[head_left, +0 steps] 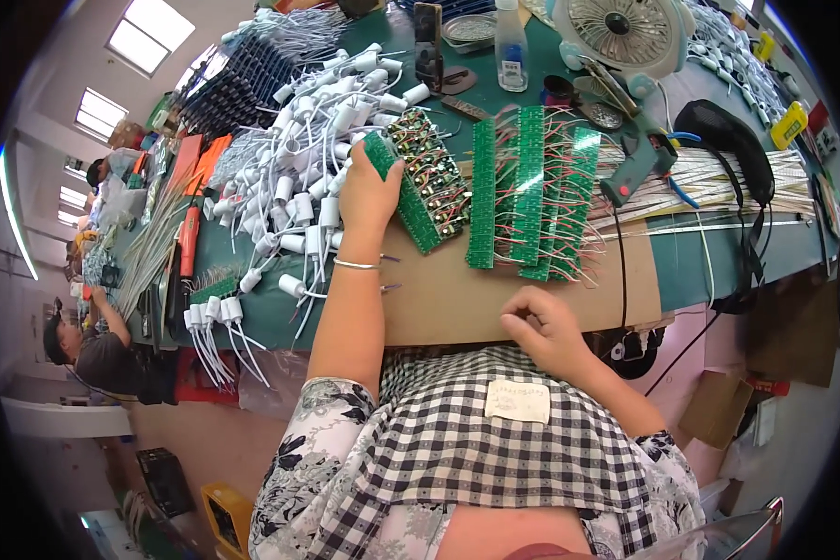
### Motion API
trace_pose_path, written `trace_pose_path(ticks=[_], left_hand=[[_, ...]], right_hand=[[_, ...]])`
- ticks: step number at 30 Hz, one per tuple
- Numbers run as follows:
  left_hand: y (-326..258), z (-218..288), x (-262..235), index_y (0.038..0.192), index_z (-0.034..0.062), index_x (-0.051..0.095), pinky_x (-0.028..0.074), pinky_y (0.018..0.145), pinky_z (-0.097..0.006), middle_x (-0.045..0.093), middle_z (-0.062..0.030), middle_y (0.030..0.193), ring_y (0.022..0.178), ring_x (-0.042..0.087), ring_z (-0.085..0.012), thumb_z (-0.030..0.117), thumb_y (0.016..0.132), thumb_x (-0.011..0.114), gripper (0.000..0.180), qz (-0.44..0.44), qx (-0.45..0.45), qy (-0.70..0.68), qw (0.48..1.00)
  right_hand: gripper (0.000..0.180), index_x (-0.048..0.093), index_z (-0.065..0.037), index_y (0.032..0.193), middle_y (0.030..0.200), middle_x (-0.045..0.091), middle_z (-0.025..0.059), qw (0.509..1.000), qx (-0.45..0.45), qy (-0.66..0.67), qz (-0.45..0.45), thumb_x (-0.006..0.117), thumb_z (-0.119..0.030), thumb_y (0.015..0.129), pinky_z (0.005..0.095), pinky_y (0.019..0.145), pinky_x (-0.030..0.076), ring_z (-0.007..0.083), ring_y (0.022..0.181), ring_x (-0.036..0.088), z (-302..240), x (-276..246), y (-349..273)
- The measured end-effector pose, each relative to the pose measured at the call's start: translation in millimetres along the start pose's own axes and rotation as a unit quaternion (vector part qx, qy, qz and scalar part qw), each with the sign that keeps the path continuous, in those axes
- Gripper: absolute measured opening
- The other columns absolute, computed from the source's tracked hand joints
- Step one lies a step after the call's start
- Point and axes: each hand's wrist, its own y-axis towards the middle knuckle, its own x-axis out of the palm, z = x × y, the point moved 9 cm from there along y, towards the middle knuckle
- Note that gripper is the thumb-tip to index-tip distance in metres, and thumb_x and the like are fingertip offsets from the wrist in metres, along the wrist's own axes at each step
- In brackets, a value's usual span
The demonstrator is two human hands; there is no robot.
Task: The person assembles electrical components and wires onto green circuit boards, then applies heat with a heat gun or solders them with a soldering iron.
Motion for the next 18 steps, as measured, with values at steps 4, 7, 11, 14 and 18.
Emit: trace_pose_path(ticks=[4,7,11,14,18], left_hand=[[-1,-14,3,0.129,0.0023,0.027,0.046,0.074,-0.042,0.059,-0.0188,0.09,0.079,0.059,-0.0341,0.02,0.076,0.066,0.069,0.025,-0.008,-0.093,0.995],[-4,-35,-3,0.132,0.0023,0.026,0.046,0.062,-0.031,0.056,-0.0092,0.082,0.066,0.056,-0.0183,0.012,0.078,0.064,0.067,0.028,-0.09,-0.253,0.963],[-13,-35,-43,0.129,0.003,0.035,0.047,0.053,-0.023,0.051,-0.0028,0.077,0.065,0.054,-0.0105,0.005,0.087,0.053,0.045,0.07,-0.063,-0.657,0.748],[-29,-22,-49,0.112,0.0067,0.047,0.047,0.059,-0.026,0.054,-0.0031,0.08,0.067,0.054,-0.0139,0.015,0.091,0.049,0.023,-0.096,-0.043,-0.811,0.576],[-84,-5,-27,0.119,0.0068,0.047,0.042,0.058,-0.027,0.054,-0.0063,0.087,0.066,0.051,-0.0139,0.022,0.089,0.051,0.034,-0.213,-0.095,-0.9,0.368]], right_hand=[[0.013,0.057,-0.002,0.09,0.08,0.057,0.0097,0.996,-0.035,-0.025,-0.083,0.059,-0.013,0.083,0.0308,0.064,0.047,0.0198,0.074,0.058,-15,33,1],[0.014,0.057,-0.002,0.091,0.081,0.057,0.0106,0.993,-0.035,-0.043,-0.107,0.059,-0.013,0.083,0.0307,0.066,0.047,0.0214,0.074,0.058,-16,41,-4],[0.014,0.058,-0.002,0.091,0.082,0.058,0.0109,0.993,0.006,-0.071,-0.096,0.059,-0.013,0.083,0.0304,0.067,0.046,0.02,0.075,0.058,-3,46,-7],[0.017,0.058,0.0,0.093,0.082,0.059,0.0088,0.995,0.063,0.013,-0.077,0.059,-0.015,0.084,0.0294,0.066,0.045,0.0155,0.075,0.055,4,51,-1],[0.018,0.058,0.001,0.089,0.077,0.058,0.0072,0.997,0.014,0.021,-0.068,0.06,-0.015,0.083,0.0279,0.065,0.044,0.0129,0.072,0.053,-8,65,24]])
